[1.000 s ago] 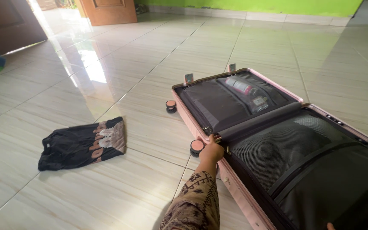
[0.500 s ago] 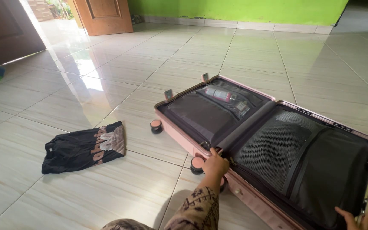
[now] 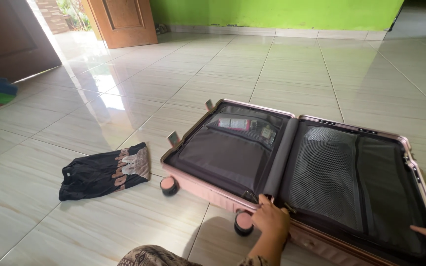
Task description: Folding clothes and packing them into a suitcase, then closing and latching the suitcase.
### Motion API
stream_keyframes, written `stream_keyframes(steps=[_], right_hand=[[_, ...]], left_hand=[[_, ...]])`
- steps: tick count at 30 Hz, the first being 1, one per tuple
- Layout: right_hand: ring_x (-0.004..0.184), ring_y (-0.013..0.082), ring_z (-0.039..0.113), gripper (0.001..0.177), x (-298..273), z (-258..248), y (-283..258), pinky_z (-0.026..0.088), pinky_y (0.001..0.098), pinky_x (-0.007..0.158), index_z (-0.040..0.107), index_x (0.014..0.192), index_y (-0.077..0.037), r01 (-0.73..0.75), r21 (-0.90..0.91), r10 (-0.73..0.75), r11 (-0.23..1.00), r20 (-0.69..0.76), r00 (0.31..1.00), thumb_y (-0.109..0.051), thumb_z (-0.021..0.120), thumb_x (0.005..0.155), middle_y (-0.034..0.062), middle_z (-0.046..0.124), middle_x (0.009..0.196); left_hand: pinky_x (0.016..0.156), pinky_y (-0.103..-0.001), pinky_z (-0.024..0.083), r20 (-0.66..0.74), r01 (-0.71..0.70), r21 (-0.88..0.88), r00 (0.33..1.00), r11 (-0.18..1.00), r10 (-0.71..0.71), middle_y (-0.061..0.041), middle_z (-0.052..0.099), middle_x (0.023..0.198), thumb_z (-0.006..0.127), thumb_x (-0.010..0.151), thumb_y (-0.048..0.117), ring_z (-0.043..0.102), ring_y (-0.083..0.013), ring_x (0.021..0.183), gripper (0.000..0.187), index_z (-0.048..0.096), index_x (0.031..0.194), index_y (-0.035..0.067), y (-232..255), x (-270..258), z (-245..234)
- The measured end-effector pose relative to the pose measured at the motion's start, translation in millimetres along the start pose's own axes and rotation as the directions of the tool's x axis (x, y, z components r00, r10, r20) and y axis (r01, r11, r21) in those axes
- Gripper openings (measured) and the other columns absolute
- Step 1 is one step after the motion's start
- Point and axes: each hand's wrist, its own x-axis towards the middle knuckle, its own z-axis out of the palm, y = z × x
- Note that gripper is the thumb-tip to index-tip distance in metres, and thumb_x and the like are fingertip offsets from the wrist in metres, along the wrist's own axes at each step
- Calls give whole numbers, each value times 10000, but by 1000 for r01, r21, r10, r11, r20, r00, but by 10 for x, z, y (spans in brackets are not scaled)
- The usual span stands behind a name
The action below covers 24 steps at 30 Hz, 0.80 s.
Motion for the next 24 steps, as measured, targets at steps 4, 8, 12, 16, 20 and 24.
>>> stream_keyframes(steps=[4,8,12,16,20,24], right_hand=[[1459,298,486,1040,292,-102,341,257,394,1260,512,1447,-213,102,-216,-58,971,203,978,258,522,520,207,553,1440],[1435,280,524,1078,437,-229,350,249,379,1221,430,1474,-270,-25,-148,82,989,399,913,294,524,561,220,436,1554],[1492,415,336,1051,433,-127,282,366,391,1150,512,1503,-299,-27,-425,103,905,157,982,146,757,582,309,95,1740],[1059,297,495,710,410,13,-457,498,421,1038,651,1352,-252,-21,-615,-68,788,-121,990,-141,793,665,327,368,1560],[1399,244,519,666,-119,162,-3208,448,546,1091,653,1355,-290,-24,-753,-86,657,-108,990,-321,819,710,101,539,1498],[1459,275,379,666,-237,988,-3593,228,651,1198,549,1448,-263,70,-512,-109,856,-46,993,-433,691,820,119,392,1588]], left_hand=[[602,-376,568,96,44,57,994,997,-49,-129,741,900,553,995,418,761,-251,791,508,406,1208,-19,105,-344,-152],[612,-394,556,69,27,49,997,998,-30,-133,726,906,579,977,449,740,-260,809,593,401,1233,-55,125,-337,-21],[639,-380,530,49,-123,163,992,979,116,-106,718,899,544,976,614,729,-248,838,607,603,1099,23,-103,-238,-156],[689,-365,534,-14,-194,327,978,925,210,-81,713,905,461,994,740,713,-219,853,726,688,1053,53,-408,-50,-494],[911,-417,496,-82,-166,447,971,879,225,-122,645,1188,490,996,662,593,-244,1146,619,678,1176,101,-812,333,-846],[1121,-554,287,-28,-274,567,936,777,351,-139,499,1395,520,967,610,435,-270,1305,562,691,1173,116,-1317,565,-944]])
